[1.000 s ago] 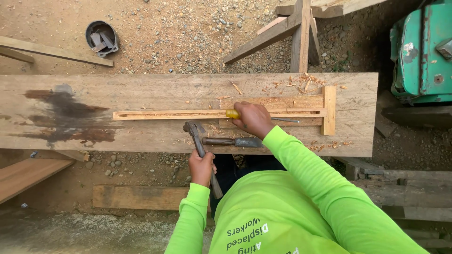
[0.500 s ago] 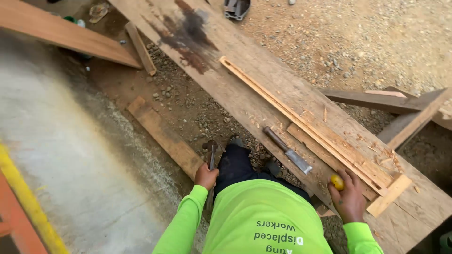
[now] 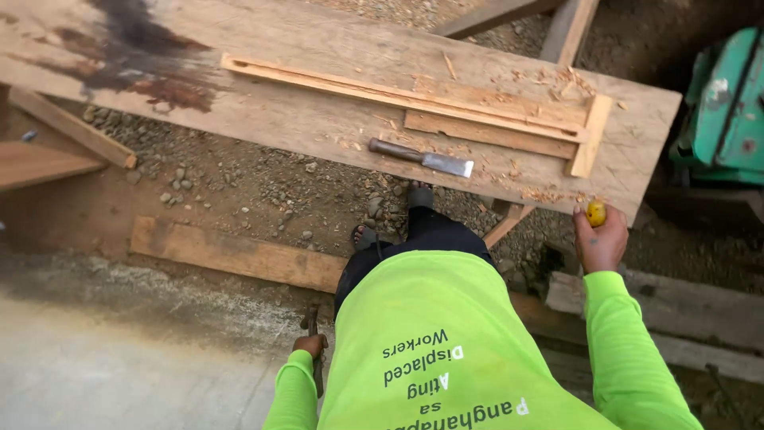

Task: Chiseling and carving a grooved track into a wooden bar using a chisel, screwdriver, and hammer on a workbench.

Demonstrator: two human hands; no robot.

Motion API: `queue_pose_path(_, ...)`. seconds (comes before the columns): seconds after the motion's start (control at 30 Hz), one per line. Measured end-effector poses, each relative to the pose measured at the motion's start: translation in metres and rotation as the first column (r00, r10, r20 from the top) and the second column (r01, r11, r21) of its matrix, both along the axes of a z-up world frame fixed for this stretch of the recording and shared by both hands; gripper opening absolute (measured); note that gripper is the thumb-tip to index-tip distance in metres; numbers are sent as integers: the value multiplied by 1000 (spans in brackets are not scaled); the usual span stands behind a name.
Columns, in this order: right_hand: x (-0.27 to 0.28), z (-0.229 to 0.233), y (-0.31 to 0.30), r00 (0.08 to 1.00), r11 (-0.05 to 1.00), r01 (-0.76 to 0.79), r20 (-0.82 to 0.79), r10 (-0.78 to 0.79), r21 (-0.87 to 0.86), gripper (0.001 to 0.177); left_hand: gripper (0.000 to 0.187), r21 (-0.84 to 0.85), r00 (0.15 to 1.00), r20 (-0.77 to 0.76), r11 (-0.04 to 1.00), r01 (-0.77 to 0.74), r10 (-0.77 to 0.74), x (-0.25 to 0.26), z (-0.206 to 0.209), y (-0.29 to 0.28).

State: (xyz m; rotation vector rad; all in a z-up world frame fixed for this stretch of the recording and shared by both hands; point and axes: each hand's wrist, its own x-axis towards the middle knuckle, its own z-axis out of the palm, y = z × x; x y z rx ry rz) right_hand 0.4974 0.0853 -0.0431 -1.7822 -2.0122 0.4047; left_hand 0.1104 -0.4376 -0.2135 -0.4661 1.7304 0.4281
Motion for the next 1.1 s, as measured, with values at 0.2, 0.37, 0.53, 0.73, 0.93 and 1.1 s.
queue_pose_path(0.2, 60, -20, -58, 858, 884, 253, -332, -393, -392, 29, 15, -149, 927, 172, 921, 360, -334, -29, 12, -31)
queue_pose_path(0.37, 109, -54, -54, 564, 740, 249, -528, -635, -625, 19, 15, -57, 987, -32, 987, 153, -155, -39, 14, -26)
queue_pose_path(0.53, 149, -69, -8, 293, 640, 217, -576, -763, -737, 16, 15, 213, 955, -131, 949, -234, 265, -19, 6, -14)
queue_pose_path(0.73, 146, -76, 78, 352, 659, 227, -571, -742, -717, 44, 14, 233, 917, -191, 924, -304, 350, 60, 5, -2)
queue_pose_path(0.93, 153, -98, 136, 543, 630, 143, -472, -695, -763, 52, 17, 42, 917, -182, 935, -353, 355, 183, 16, -3)
queue_pose_path(1.1, 155, -94, 149, 630, 595, -61, -493, -600, -802, 50, 16, -10, 881, -130, 888, -459, 454, 274, 23, -18)
